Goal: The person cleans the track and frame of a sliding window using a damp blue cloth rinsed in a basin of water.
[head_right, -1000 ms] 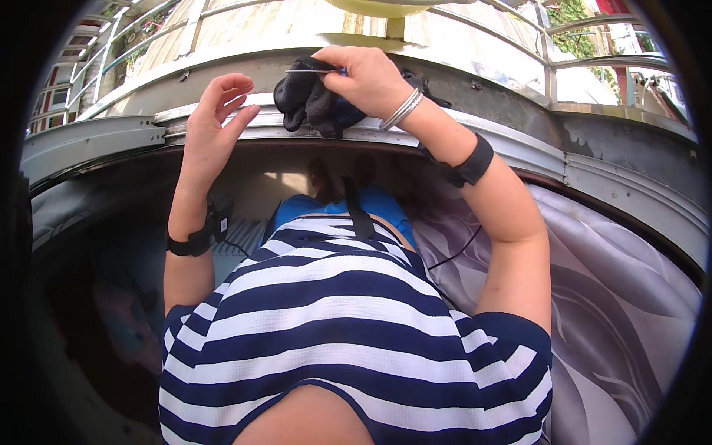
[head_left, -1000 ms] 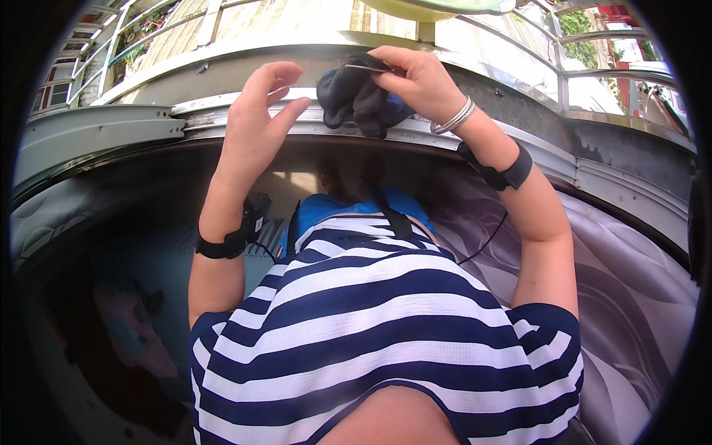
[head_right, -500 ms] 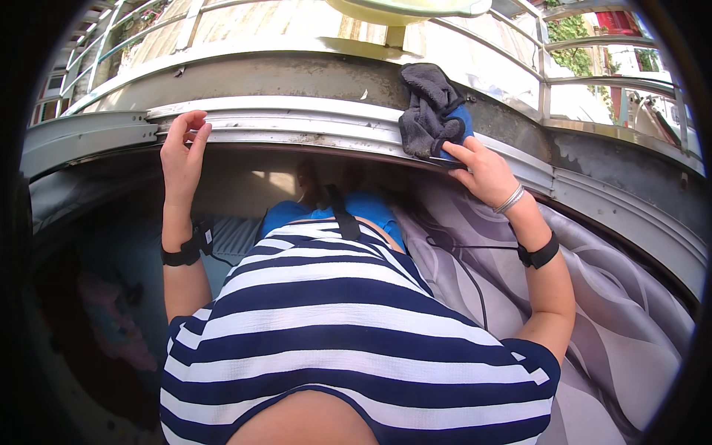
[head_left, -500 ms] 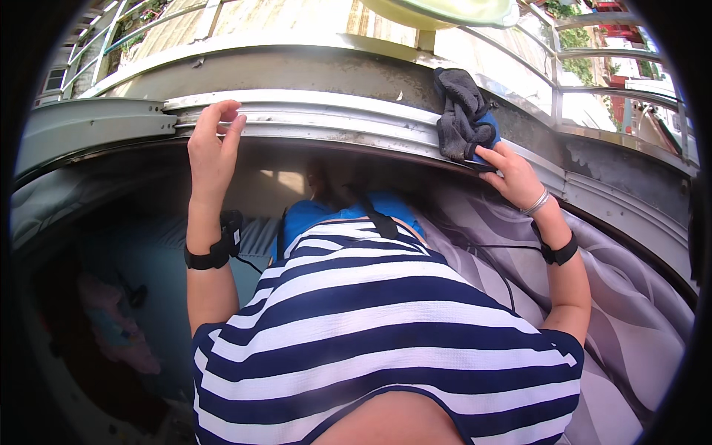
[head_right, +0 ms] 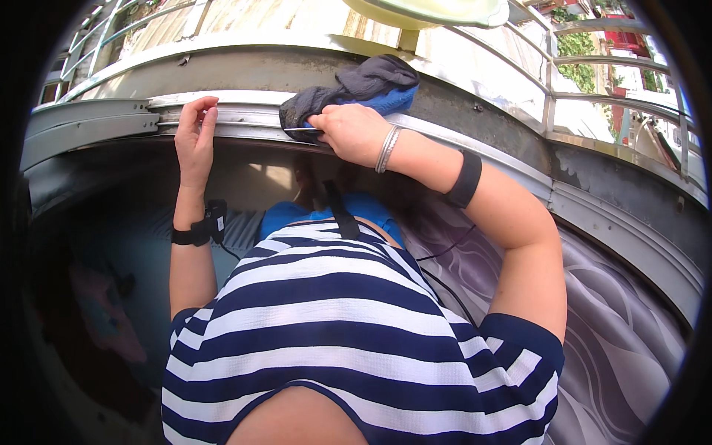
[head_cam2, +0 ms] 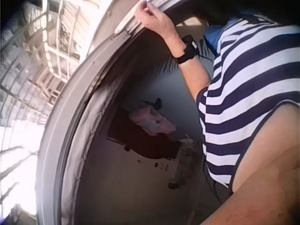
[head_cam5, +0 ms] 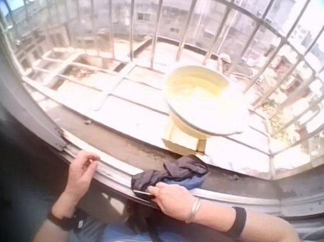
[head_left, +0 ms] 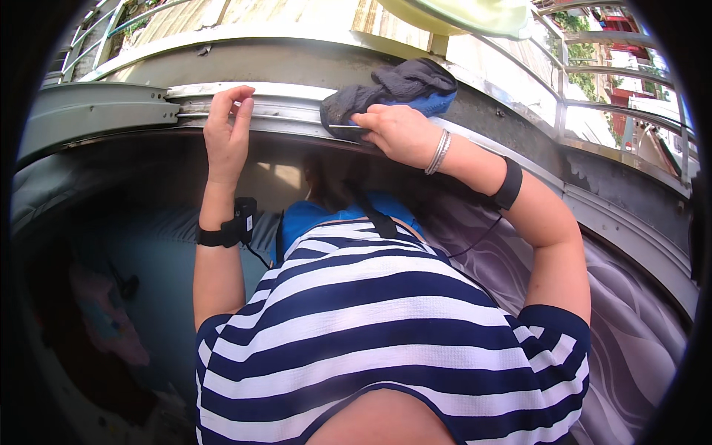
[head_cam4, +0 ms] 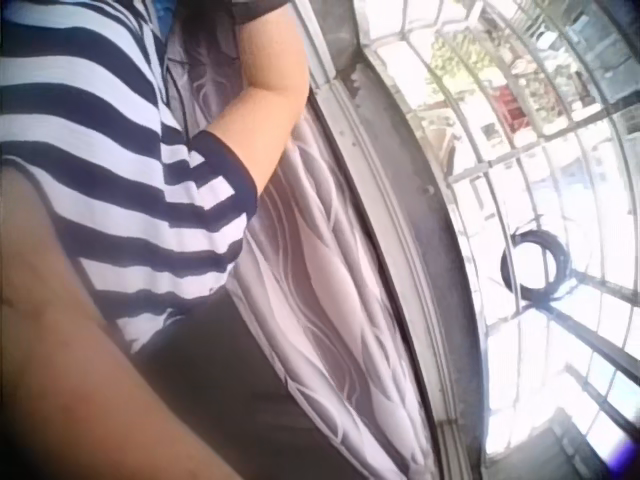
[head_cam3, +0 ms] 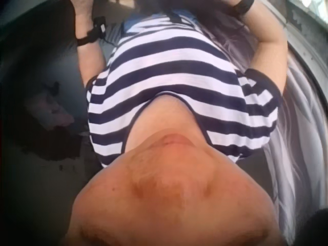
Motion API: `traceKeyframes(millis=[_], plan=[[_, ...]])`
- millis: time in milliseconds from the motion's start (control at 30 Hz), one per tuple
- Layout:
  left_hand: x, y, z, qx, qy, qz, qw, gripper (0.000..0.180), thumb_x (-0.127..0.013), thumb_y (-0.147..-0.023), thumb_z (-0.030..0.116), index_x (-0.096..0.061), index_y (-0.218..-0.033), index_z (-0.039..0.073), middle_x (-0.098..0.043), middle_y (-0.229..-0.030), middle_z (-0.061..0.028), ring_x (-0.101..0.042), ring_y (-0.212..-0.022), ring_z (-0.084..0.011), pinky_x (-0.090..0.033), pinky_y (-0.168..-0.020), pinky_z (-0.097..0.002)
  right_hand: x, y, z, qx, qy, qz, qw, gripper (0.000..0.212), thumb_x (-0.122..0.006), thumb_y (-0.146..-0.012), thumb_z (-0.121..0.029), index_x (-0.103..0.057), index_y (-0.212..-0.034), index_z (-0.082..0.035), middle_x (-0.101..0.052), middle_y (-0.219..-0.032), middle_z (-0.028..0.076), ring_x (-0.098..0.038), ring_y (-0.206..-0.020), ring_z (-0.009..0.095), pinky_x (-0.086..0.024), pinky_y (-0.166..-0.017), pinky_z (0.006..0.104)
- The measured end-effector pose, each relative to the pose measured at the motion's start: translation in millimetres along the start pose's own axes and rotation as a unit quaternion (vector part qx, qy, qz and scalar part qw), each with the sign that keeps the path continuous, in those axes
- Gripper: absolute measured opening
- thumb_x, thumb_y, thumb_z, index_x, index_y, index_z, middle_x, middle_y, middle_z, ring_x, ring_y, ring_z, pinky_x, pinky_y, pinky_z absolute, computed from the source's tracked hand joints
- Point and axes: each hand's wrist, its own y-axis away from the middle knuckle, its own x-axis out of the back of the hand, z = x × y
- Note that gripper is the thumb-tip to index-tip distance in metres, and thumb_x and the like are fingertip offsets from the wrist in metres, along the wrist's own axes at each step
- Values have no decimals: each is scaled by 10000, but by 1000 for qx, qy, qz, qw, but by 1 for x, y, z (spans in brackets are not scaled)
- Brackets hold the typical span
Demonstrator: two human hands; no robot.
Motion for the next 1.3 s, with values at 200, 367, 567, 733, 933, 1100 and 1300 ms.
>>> traceKeyframes(millis=[200,367,567,733,933,1100,1300], plan=[[5,3,-9,22,81,40,996,133,-564,-907,46,-609,-1028,15,-595,-951,-40,-544,-842,-124,-440,-760,-238,21,-41,2,-49,-239,35,969,238,-627,-868,-159,-621,-1020,23,-595,-716,63,-512,-655,103,-440,-633,279],[21,20,-14,23,58,100,993,140,-571,-908,58,-608,-1035,14,-585,-926,-43,-540,-827,-120,-439,-758,-236,88,20,7,-84,-85,-43,992,207,-666,-796,-134,-500,-869,-35,-490,-595,84,-475,-543,181,-397,-541,308],[25,12,-19,34,42,61,997,146,-577,-898,72,-613,-1033,27,-591,-923,-49,-561,-828,-151,-449,-766,-258,27,51,25,46,210,-131,968,205,-609,-745,-111,-460,-876,-60,-573,-618,123,-607,-614,320,-463,-541,425],[22,12,-12,0,-2,57,998,150,-574,-898,86,-613,-1034,35,-605,-949,-73,-574,-841,-182,-463,-779,-280,33,35,24,102,258,-122,953,262,-530,-807,-119,-495,-1065,-83,-553,-604,96,-604,-549,265,-453,-463,381],[23,15,-17,15,72,69,995,157,-577,-901,89,-606,-1043,27,-605,-964,-53,-572,-861,-146,-457,-776,-260,25,-13,-11,175,281,-38,943,454,-503,-820,-94,-481,-1273,-123,-487,-629,57,-554,-536,216,-424,-449,345],[25,26,-15,57,197,161,965,105,-545,-934,33,-584,-1028,10,-603,-976,-31,-569,-911,-94,-455,-822,-213,19,-50,-23,199,297,-84,930,410,-520,-813,-118,-478,-1220,-93,-551,-654,83,-607,-586,233,-458,-470,347],[37,48,-11,71,152,224,960,103,-562,-922,27,-584,-1020,4,-606,-967,-38,-587,-892,-103,-477,-815,-226,-4,-112,-45,180,219,-18,959,157,-527,-805,-112,-477,-945,-63,-577,-644,113,-623,-595,300,-480,-497,404]])
